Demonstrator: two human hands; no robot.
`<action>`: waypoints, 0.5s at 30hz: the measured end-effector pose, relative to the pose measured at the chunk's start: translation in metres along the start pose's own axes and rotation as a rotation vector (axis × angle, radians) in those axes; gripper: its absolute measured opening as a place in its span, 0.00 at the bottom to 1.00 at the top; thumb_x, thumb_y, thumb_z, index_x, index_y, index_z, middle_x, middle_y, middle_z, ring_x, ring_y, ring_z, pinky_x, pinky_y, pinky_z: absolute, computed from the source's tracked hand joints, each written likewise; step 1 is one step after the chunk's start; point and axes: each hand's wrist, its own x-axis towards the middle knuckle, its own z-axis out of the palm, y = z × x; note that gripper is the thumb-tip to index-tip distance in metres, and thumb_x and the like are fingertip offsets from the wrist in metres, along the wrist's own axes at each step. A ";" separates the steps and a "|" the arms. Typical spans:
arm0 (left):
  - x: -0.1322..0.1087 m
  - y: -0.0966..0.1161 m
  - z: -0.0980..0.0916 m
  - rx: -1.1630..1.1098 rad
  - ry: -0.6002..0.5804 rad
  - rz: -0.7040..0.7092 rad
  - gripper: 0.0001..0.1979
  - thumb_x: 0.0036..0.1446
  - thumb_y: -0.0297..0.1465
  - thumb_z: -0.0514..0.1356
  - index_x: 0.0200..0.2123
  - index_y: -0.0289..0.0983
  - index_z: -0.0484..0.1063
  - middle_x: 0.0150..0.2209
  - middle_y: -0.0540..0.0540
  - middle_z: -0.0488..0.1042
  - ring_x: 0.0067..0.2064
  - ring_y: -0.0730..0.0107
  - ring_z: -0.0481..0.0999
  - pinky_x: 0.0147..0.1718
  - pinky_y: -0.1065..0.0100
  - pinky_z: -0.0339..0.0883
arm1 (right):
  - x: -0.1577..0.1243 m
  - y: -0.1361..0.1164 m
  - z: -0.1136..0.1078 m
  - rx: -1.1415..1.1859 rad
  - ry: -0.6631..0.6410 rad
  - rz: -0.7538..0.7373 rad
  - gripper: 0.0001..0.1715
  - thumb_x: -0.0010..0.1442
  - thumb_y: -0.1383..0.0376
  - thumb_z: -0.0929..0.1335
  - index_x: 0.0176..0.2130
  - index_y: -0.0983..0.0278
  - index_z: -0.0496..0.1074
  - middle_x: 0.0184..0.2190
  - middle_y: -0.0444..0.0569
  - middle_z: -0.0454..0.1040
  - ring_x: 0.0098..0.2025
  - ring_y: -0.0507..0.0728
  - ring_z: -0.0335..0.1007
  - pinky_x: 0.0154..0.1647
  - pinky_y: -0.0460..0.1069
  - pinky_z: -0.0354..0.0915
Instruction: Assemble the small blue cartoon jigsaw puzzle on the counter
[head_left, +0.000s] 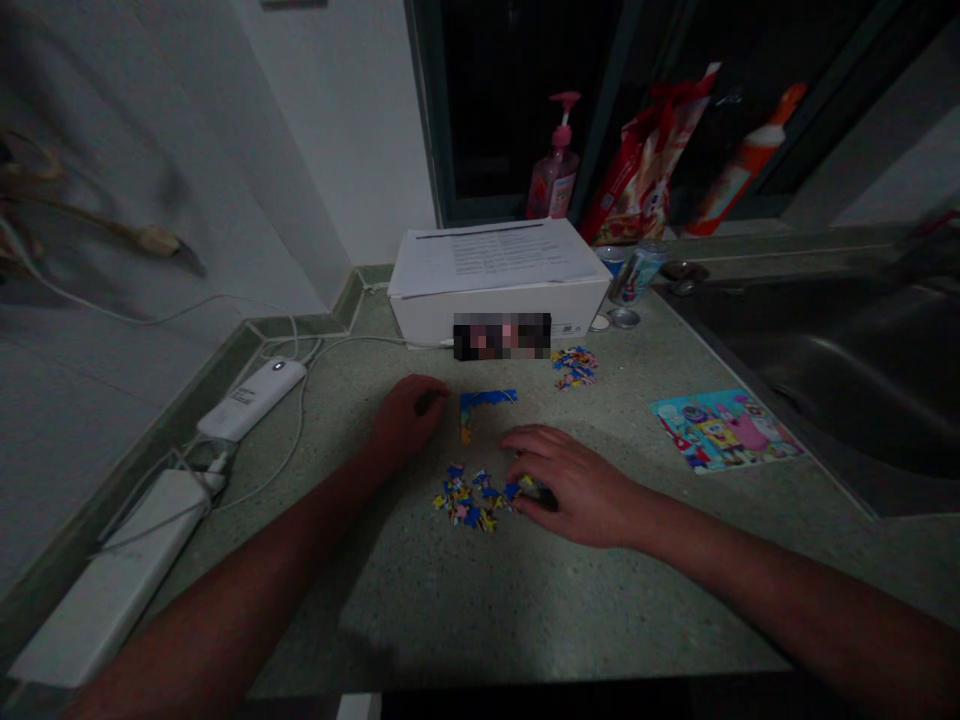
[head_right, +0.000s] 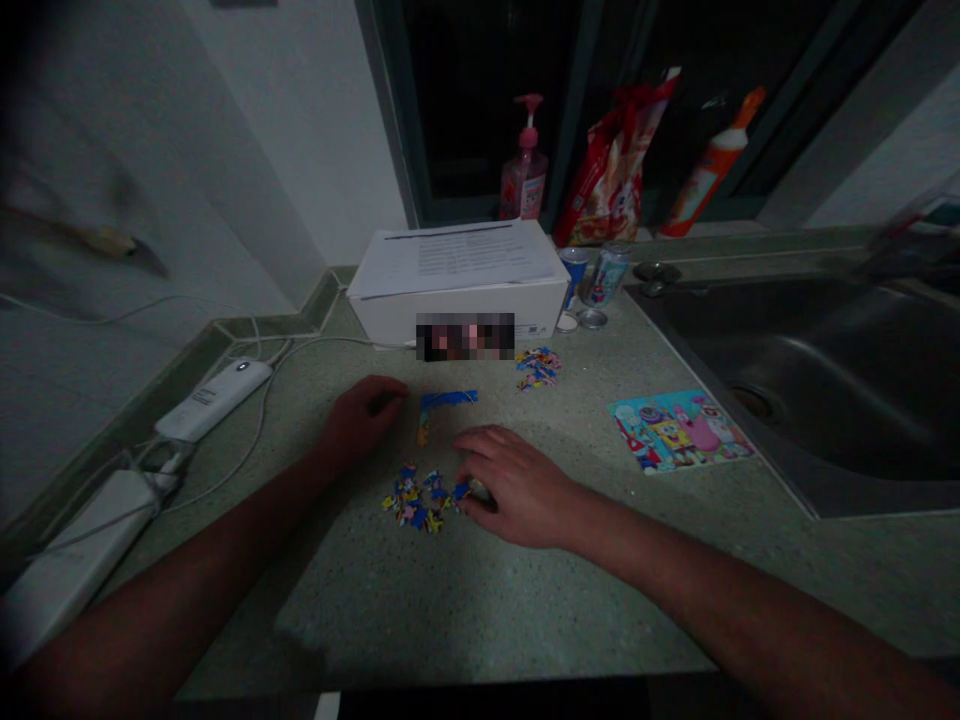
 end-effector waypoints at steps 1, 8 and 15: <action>0.000 0.000 0.000 0.002 -0.001 -0.002 0.08 0.62 0.26 0.61 0.42 0.42 0.79 0.45 0.43 0.83 0.49 0.56 0.82 0.56 0.52 0.75 | 0.000 0.000 0.000 0.001 0.001 0.002 0.09 0.64 0.67 0.75 0.46 0.61 0.77 0.60 0.59 0.77 0.65 0.68 0.71 0.66 0.68 0.69; 0.001 0.001 0.000 -0.004 -0.009 0.001 0.08 0.63 0.26 0.61 0.42 0.41 0.79 0.45 0.42 0.83 0.50 0.55 0.81 0.56 0.51 0.75 | 0.000 0.003 0.002 -0.012 0.036 0.004 0.08 0.66 0.66 0.73 0.47 0.61 0.76 0.60 0.58 0.76 0.66 0.67 0.71 0.67 0.68 0.69; 0.000 0.000 0.001 -0.012 -0.001 0.002 0.08 0.63 0.27 0.60 0.42 0.41 0.79 0.46 0.44 0.83 0.50 0.56 0.81 0.57 0.52 0.75 | 0.002 0.006 0.002 -0.058 0.079 0.004 0.09 0.68 0.69 0.70 0.49 0.62 0.77 0.61 0.61 0.76 0.66 0.69 0.70 0.67 0.70 0.69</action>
